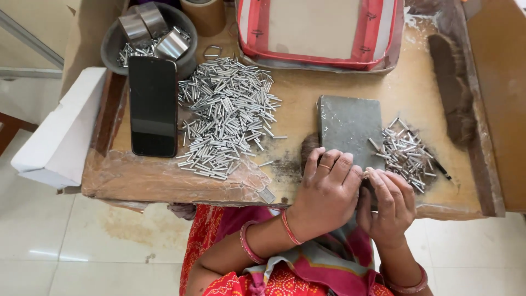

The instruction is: The person sits at a workbench and picks small metal pins one at a time from a pile, works each pin between the fingers, and presses it into a small brass fitting set on a stone block, occasionally reaching into the pile for the next pin.

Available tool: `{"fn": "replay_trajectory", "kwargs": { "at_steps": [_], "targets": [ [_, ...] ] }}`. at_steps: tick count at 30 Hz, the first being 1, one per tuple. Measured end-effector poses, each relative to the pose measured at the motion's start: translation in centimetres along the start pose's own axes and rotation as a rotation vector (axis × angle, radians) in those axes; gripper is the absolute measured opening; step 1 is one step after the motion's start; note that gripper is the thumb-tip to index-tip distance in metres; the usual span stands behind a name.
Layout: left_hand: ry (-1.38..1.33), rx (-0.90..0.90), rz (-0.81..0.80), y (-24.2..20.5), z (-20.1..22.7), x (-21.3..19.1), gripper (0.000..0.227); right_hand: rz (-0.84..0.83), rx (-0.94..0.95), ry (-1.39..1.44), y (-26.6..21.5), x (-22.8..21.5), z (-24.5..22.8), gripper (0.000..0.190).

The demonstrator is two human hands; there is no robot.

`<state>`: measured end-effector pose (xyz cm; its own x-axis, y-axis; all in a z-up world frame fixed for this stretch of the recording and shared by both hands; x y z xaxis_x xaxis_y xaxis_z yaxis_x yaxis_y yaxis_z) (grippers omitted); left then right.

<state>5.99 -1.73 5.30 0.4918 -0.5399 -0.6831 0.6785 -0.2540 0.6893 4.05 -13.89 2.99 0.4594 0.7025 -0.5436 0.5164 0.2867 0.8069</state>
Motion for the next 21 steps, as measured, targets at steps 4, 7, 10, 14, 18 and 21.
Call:
{"fn": "replay_trajectory", "kwargs": {
  "at_steps": [4, 7, 10, 14, 18, 21],
  "targets": [
    [-0.003, -0.002, -0.003, -0.09, 0.07, 0.21, 0.030, 0.018, 0.017, -0.001, -0.08, -0.09, 0.18, 0.031],
    [0.003, -0.009, -0.019, 0.11, 0.08, 0.19, 0.028, 0.006, 0.013, -0.005, 0.09, -0.09, 0.04, 0.030],
    [0.001, -0.012, -0.023, 0.16, 0.16, 0.29, 0.026, 0.009, 0.022, 0.010, -0.02, -0.22, 0.12, 0.033],
    [-0.008, -0.013, -0.004, 0.16, 0.16, 0.19, 0.026, 0.009, 0.027, 0.047, -0.26, -0.24, 0.31, 0.038],
    [-0.018, -0.018, 0.004, 0.17, 0.10, 0.11, 0.025, 0.006, 0.012, 0.039, 0.24, -0.25, -0.17, 0.041],
    [-0.018, -0.019, 0.016, 0.09, 0.10, 0.15, 0.024, 0.009, 0.003, 0.027, 0.35, -0.31, -0.31, 0.040]
  ]
}}
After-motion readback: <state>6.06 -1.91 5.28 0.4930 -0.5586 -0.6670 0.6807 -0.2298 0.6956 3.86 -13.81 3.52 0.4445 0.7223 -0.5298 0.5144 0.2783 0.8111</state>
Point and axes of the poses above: each hand's wrist, its own y-axis towards the middle knuckle, its own x-axis out of the palm, z = x × y, the point moved 9 cm from there along y, towards the middle knuckle, and after that the axes turned 12 degrees about y, right-handed, at the moved point
